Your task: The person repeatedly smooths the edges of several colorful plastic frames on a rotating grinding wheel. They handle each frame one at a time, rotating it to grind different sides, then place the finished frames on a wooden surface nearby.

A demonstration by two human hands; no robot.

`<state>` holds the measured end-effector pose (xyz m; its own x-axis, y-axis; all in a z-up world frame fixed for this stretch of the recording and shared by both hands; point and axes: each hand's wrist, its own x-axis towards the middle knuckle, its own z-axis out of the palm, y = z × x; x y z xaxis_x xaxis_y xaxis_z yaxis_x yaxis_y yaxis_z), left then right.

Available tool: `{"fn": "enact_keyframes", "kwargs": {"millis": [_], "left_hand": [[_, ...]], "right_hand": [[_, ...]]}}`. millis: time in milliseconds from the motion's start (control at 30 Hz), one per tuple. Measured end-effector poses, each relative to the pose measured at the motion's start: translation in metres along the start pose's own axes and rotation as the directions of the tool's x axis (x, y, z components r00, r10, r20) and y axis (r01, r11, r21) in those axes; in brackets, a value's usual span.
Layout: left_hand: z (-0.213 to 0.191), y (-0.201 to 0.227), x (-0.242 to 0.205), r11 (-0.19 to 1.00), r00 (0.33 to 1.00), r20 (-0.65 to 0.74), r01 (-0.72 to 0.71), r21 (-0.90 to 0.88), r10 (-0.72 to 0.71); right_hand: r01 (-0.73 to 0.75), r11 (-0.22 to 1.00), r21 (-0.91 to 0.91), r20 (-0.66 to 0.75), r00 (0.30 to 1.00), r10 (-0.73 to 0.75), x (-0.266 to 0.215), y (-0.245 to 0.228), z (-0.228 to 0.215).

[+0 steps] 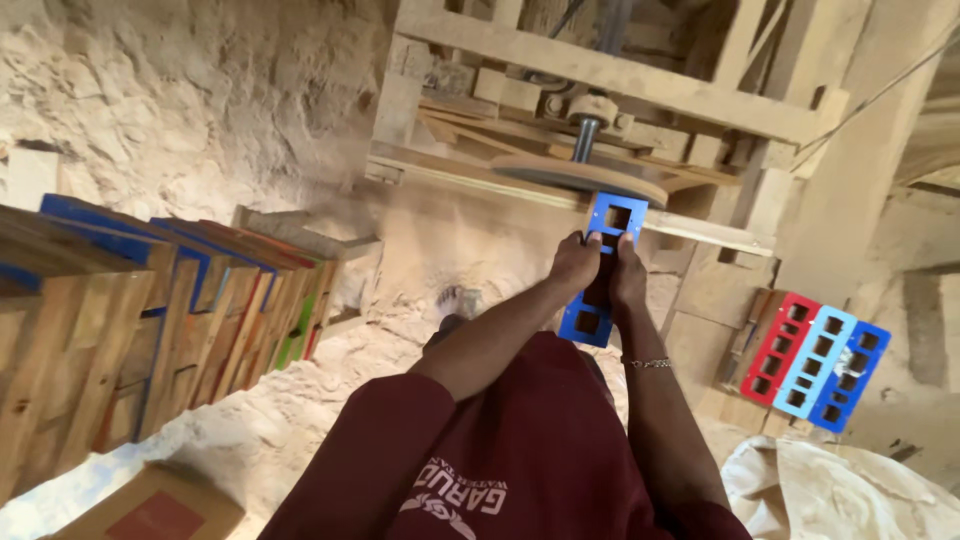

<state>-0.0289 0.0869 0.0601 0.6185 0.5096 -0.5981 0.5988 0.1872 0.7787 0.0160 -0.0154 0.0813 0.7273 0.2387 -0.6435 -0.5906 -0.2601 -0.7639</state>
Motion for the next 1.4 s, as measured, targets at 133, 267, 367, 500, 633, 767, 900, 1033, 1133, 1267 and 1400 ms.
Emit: {"fn": "enact_keyframes", "kwargs": {"millis": [133, 267, 367, 500, 633, 767, 900, 1033, 1133, 1267, 1400], "left_hand": [[0.033, 0.008, -0.006, 0.999, 0.999, 0.037, -0.01, -0.052, 0.012], [0.039, 0.006, -0.014, 0.996, 0.976, 0.21, 0.069, -0.052, -0.057], [0.014, -0.011, -0.029, 0.867, 0.839, 0.398, -0.161, -0.471, 0.372], [-0.025, -0.05, -0.061, 0.689, 0.852, 0.446, 0.15, -0.709, 0.273], [-0.034, -0.077, -0.066, 0.526, 0.953, 0.219, 0.08, -0.847, 0.208], [-0.028, -0.059, -0.018, 0.484, 0.99, 0.113, 0.058, -0.873, 0.086], [-0.009, -0.059, 0.014, 0.474, 0.997, 0.06, 0.035, -0.88, 0.038], [-0.009, -0.045, 0.046, 0.574, 0.993, 0.08, 0.118, -0.81, -0.091], [-0.029, -0.047, 0.048, 0.664, 0.989, 0.119, 0.147, -0.733, -0.088], [-0.088, -0.042, 0.046, 0.863, 0.956, 0.286, 0.194, -0.467, -0.061], [-0.129, -0.029, 0.048, 0.949, 0.918, 0.393, 0.166, -0.268, -0.049]], "right_hand": [[0.037, 0.993, 0.116, 0.098, 0.994, -0.048, -0.004, -0.009, -0.032], [0.079, 0.965, -0.251, -0.07, 0.993, -0.1, -0.027, -0.014, -0.061], [0.299, 0.741, -0.602, 0.157, 0.953, -0.257, -0.045, -0.025, -0.075], [0.473, 0.454, -0.755, 0.371, 0.879, -0.298, -0.058, -0.036, -0.083], [0.502, 0.693, -0.518, 0.258, 0.864, -0.433, -0.07, -0.021, -0.102], [-0.093, 0.994, -0.049, 0.246, 0.964, 0.102, -0.056, -0.018, -0.102], [-0.044, 0.988, 0.146, 0.205, 0.979, 0.014, -0.038, -0.008, -0.09], [-0.051, 0.998, 0.041, 0.085, 0.995, 0.048, -0.018, -0.025, -0.068], [-0.085, 0.996, -0.009, 0.039, 0.996, 0.085, -0.04, -0.012, -0.053], [-0.169, 0.966, 0.197, 0.18, 0.975, 0.133, -0.096, 0.036, -0.013], [-0.515, 0.782, 0.35, 0.454, 0.824, 0.339, -0.12, 0.065, 0.008]]}}
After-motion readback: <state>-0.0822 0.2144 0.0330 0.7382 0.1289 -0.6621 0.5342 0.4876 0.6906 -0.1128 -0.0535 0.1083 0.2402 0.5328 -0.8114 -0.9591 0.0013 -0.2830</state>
